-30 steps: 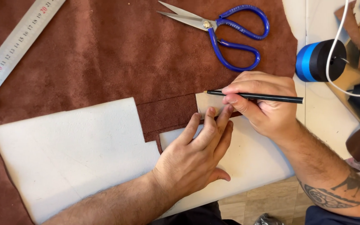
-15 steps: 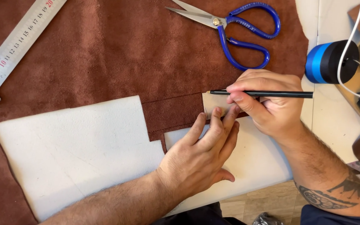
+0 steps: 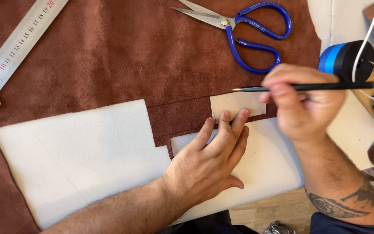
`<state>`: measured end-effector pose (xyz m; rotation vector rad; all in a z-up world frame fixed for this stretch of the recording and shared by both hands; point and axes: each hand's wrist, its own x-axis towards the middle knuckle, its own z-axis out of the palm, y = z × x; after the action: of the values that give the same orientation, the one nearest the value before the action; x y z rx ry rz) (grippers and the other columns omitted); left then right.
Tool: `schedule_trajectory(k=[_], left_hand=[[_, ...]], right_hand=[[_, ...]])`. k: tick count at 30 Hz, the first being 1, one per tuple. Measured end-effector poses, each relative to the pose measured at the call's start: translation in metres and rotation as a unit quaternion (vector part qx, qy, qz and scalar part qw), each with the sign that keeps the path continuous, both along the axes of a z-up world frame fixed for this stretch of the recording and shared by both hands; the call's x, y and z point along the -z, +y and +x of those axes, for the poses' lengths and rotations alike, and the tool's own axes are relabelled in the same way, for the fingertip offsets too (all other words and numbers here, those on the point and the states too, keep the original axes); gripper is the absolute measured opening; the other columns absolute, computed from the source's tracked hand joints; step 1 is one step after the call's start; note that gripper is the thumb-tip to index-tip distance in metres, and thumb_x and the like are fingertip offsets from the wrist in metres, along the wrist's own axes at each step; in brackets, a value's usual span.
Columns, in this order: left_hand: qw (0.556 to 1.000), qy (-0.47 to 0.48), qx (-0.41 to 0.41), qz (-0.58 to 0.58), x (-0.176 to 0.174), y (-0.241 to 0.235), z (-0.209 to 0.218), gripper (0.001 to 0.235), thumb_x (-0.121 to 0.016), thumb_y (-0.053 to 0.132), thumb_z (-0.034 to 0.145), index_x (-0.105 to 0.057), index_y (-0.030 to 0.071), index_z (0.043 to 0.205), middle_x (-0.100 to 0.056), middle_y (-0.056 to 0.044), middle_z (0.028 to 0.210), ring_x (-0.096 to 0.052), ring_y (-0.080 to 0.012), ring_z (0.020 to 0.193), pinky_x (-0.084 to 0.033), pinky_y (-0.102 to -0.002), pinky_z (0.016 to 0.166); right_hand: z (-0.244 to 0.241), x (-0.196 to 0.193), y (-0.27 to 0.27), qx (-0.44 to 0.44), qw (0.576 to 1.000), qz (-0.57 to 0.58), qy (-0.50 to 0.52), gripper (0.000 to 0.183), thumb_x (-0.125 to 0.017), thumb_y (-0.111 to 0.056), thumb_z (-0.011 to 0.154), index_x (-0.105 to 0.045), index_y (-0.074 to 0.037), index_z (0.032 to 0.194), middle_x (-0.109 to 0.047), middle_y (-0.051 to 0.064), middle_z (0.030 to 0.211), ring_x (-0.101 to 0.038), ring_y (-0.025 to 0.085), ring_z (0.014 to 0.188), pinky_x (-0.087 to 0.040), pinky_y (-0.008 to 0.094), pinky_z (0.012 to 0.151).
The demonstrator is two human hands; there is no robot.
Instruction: Tracing a cardboard template onto a piece of brown leather and cutting it out with scissors
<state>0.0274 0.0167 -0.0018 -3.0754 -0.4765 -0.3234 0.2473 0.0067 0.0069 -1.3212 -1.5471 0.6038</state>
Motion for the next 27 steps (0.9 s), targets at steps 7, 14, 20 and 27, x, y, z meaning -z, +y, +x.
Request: schedule_trajectory(k=[7, 14, 20, 27], left_hand=[[0.999, -0.029, 0.008, -0.044, -0.004, 0.012, 0.002, 0.107, -0.063, 0.091, 0.07, -0.061, 0.012, 0.142, -0.043, -0.014, 0.161, -0.045, -0.0264, 0.138, -0.045, -0.037, 0.105], [0.983, -0.071, 0.039, -0.163, -0.011, 0.03, 0.006, 0.065, -0.065, 0.05, 0.09, -0.059, 0.005, 0.137, -0.052, -0.009, 0.153, -0.048, -0.0269, 0.128, -0.043, -0.039, 0.098], [0.953, -0.117, 0.083, -0.265, -0.01, 0.052, 0.006, 0.045, -0.04, 0.006, 0.094, -0.06, 0.002, 0.134, -0.061, -0.009, 0.147, -0.052, -0.0307, 0.122, -0.041, -0.043, 0.091], [0.935, -0.151, 0.088, -0.31, -0.008, 0.057, 0.008, 0.033, -0.035, 0.003, 0.104, -0.062, 0.002, 0.124, -0.063, -0.008, 0.144, -0.054, -0.0284, 0.114, -0.041, -0.042, 0.086]], right_hand=[[0.017, 0.005, -0.017, 0.103, 0.991, 0.082, 0.021, 0.036, -0.053, -0.016, 0.105, -0.054, 0.014, 0.086, -0.053, 0.023, 0.069, -0.05, 0.029, 0.047, -0.04, 0.038, 0.052], [0.041, -0.043, -0.023, -0.02, 0.981, -0.035, -0.19, 0.031, -0.059, -0.012, 0.1, -0.067, 0.011, 0.081, -0.065, 0.02, 0.073, -0.064, 0.031, 0.065, -0.05, 0.038, 0.065], [0.036, -0.051, -0.022, -0.057, 0.983, -0.096, -0.143, 0.023, -0.066, -0.004, 0.096, -0.067, 0.008, 0.076, -0.058, 0.012, 0.062, -0.054, 0.022, 0.054, -0.043, 0.032, 0.058], [0.039, -0.048, -0.024, -0.072, 0.981, -0.103, -0.147, 0.02, -0.068, -0.003, 0.096, -0.068, 0.007, 0.079, -0.06, 0.014, 0.067, -0.055, 0.023, 0.057, -0.043, 0.032, 0.06]])
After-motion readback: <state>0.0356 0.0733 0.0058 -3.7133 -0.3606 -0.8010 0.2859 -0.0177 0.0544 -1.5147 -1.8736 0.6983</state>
